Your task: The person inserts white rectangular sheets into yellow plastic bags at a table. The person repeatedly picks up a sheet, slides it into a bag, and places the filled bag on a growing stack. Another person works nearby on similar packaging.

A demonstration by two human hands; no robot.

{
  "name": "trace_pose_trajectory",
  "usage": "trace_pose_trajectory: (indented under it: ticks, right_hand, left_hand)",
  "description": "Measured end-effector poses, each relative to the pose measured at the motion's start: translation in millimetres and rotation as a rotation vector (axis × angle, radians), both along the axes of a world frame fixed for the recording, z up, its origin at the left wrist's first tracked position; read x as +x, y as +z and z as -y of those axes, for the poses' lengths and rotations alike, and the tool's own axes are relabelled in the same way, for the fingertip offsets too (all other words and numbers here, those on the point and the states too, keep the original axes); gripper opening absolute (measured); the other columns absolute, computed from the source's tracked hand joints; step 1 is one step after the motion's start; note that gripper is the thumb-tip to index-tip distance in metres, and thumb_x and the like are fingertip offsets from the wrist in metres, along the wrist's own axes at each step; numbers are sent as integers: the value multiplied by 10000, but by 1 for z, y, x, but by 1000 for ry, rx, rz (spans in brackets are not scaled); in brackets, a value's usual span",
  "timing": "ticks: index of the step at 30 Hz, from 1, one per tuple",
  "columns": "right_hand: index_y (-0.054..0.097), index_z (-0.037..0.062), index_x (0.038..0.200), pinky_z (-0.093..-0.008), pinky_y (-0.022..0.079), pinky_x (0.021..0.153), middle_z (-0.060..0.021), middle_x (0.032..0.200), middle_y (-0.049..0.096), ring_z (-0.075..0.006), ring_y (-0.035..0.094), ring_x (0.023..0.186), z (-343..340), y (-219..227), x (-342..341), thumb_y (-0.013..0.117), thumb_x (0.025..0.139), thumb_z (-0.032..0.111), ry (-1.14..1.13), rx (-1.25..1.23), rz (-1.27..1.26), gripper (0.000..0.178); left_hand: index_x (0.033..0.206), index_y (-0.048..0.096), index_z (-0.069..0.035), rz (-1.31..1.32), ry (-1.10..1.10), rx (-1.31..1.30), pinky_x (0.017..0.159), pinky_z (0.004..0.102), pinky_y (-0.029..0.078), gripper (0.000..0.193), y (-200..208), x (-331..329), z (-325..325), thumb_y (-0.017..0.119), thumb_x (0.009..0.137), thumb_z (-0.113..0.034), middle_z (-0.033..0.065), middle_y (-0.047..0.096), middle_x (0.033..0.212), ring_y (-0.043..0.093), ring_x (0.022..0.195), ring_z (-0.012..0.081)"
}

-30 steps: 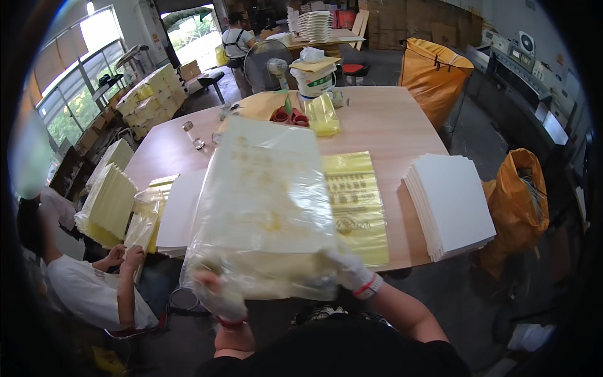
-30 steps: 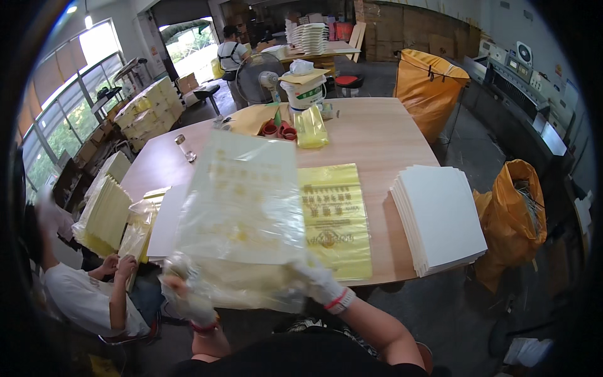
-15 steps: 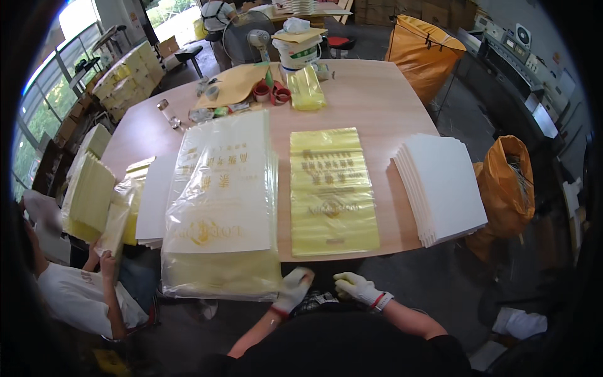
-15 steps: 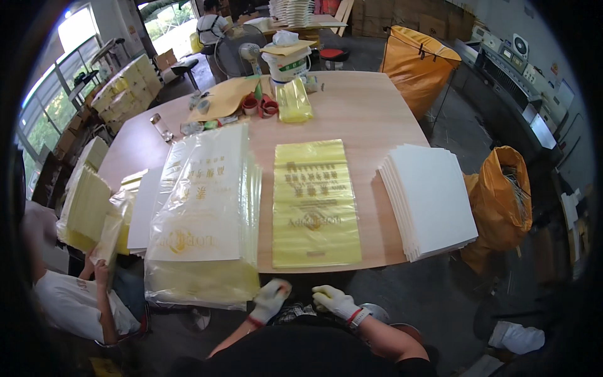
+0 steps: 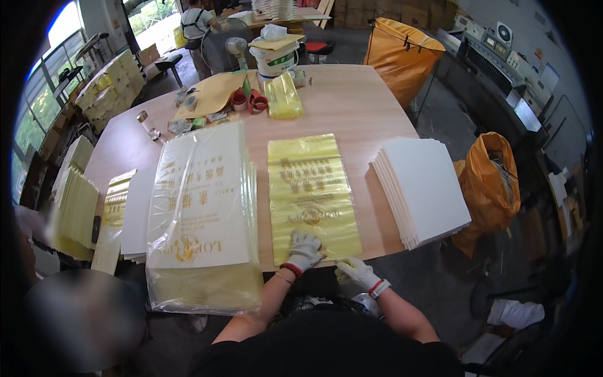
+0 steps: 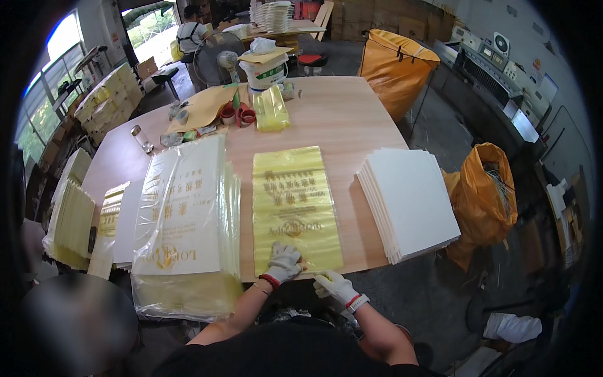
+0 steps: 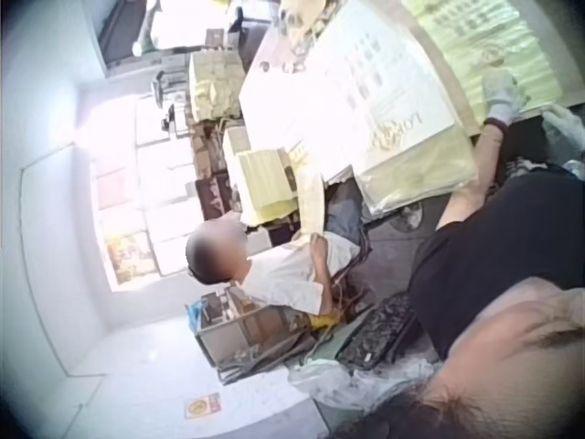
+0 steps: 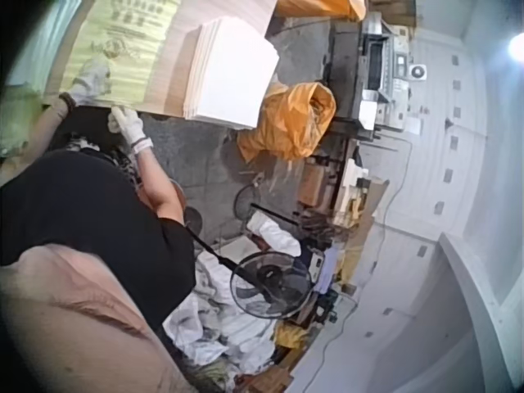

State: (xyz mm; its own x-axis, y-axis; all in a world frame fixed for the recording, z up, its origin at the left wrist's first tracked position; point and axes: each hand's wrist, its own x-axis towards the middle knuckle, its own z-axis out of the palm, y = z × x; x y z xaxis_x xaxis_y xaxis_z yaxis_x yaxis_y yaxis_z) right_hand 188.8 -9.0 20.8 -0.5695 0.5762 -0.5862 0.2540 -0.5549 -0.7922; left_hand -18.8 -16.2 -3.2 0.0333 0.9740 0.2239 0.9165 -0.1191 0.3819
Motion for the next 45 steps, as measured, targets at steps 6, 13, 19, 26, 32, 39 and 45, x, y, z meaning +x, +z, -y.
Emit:
trace_pose_trajectory:
  ticks: [6,13,19,26,32,39,45]
  right_hand:
    - [494,42,1137,-273,486,608,-81,821,561,-152,549,664,-10,-24,1,534,864,315,60,39,108,388]
    - [581,34,908,-307,464,687,-116,859,585,-241,565,748,-65,-15,-63,642,747,274,-36,693,353,296]
    - [568,50,918,-387,454,651,-176,951,558,-318,559,831,-68,38,-33,677,670,218,-211,1768,347,319]
    - [510,59,1080,-373,463,767,-167,1026,550,-310,538,991,-93,-42,-95,590,748,159,250,1383,870,356]
    - [482,71,1149,-355,457,810,-159,1108,527,-279,533,1002,-52,61,10,627,736,135,250,986,215,442]
    - [546,70,1045,-397,481,732,-144,872,614,-316,598,799,-104,88,168,638,755,247,-20,1612,773,352]
    - [614,106,823,-393,478,618,-119,738,605,-303,593,675,-106,87,189,612,774,254,-38,1742,746,156]
  left_hand:
    - [719,604,-85,194,30,-116,738,396,396,199,-5,-6,-10,546,777,-267,120,572,793,500,840,323]
    - [811,558,-53,340,223,236,559,341,434,103,-37,-29,-42,531,819,-151,110,554,672,525,616,269]
    - [955,532,-32,1512,357,-53,502,192,381,151,17,-45,-75,500,873,-155,32,615,757,480,575,75]
    - [1160,473,3,1134,0,-86,574,195,418,305,127,5,-64,480,859,-47,40,650,879,492,654,53]
    - [1156,471,-3,543,2,-63,756,326,465,421,150,29,-40,601,768,-103,126,626,863,584,781,280]
    - [995,552,-64,448,20,663,628,355,463,305,164,48,11,628,701,-54,122,577,830,564,726,285]
    - [997,569,-55,1156,-246,-399,749,291,461,187,140,128,9,553,823,-122,73,606,910,571,832,161]
